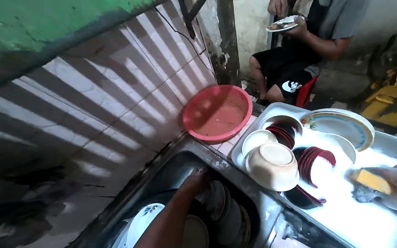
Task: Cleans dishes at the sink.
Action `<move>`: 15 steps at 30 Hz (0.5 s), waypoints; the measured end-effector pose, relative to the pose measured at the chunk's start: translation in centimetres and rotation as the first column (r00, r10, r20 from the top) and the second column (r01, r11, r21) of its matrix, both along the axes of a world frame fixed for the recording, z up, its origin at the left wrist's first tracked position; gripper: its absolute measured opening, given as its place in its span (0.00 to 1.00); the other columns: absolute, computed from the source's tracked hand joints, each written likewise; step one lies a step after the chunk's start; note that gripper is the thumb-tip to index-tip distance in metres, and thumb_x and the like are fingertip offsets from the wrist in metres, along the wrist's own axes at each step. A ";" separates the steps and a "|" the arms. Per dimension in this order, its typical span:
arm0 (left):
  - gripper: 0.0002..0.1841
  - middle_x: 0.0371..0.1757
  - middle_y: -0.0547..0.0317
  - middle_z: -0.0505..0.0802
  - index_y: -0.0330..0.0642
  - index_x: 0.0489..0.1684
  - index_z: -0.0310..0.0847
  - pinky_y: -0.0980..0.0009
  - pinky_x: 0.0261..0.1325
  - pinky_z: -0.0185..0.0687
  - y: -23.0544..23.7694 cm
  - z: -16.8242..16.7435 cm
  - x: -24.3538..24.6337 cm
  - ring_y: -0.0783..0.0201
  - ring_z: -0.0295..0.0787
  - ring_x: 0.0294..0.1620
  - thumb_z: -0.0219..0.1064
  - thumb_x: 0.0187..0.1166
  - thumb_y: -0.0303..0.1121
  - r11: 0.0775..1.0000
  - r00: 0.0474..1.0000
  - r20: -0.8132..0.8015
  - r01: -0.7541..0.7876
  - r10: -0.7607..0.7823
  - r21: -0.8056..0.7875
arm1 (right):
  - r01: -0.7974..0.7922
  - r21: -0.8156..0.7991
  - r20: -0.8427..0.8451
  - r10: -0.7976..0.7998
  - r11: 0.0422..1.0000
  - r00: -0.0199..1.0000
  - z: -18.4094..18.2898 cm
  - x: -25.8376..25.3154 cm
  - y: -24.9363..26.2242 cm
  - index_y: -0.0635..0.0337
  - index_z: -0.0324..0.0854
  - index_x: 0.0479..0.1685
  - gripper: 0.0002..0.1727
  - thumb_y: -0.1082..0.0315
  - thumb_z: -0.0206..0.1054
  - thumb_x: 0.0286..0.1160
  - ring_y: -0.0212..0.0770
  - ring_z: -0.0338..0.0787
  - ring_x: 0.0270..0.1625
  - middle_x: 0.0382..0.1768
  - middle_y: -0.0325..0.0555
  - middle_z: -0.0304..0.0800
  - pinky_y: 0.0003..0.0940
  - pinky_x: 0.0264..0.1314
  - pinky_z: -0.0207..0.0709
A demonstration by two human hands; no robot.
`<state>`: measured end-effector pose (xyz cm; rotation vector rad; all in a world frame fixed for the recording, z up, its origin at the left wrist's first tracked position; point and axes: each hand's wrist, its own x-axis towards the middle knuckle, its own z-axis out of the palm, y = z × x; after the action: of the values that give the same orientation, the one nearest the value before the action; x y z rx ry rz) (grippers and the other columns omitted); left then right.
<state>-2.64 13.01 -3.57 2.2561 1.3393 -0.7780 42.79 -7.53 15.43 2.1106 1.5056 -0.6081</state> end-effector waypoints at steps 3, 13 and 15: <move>0.20 0.73 0.45 0.85 0.47 0.76 0.78 0.39 0.75 0.73 -1.1 2.1 0.5 0.42 0.80 0.75 0.59 0.87 0.35 0.999 0.996 0.089 -0.022 0.026 -0.049 | -0.002 0.021 -0.001 0.002 1.000 1.000 -0.1 0.1 -0.1 0.49 0.77 0.80 0.34 0.56 0.79 0.70 0.64 0.86 0.67 0.64 0.61 0.88 0.65 0.64 0.78; 0.25 0.80 0.35 0.77 0.45 0.81 0.74 0.32 0.81 0.58 -4.0 0.6 3.2 0.33 0.68 0.83 0.62 0.85 0.35 0.951 0.948 0.139 0.297 -0.285 -0.080 | -0.008 0.033 -0.035 0.009 0.999 0.999 0.1 0.6 -0.2 0.47 0.79 0.77 0.31 0.56 0.77 0.72 0.63 0.87 0.66 0.63 0.58 0.88 0.64 0.64 0.79; 0.24 0.83 0.37 0.74 0.50 0.81 0.74 0.28 0.82 0.53 -4.3 0.7 4.3 0.32 0.64 0.85 0.60 0.86 0.34 0.952 0.955 0.048 0.297 -0.294 -0.078 | -0.006 0.021 -0.038 0.007 1.000 0.999 0.2 0.5 -0.2 0.46 0.78 0.78 0.31 0.56 0.76 0.73 0.62 0.87 0.65 0.62 0.58 0.88 0.63 0.64 0.79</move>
<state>1.65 8.70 -2.85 2.4206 0.9432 -0.8696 43.34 -7.71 15.60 2.1205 1.5448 -0.6358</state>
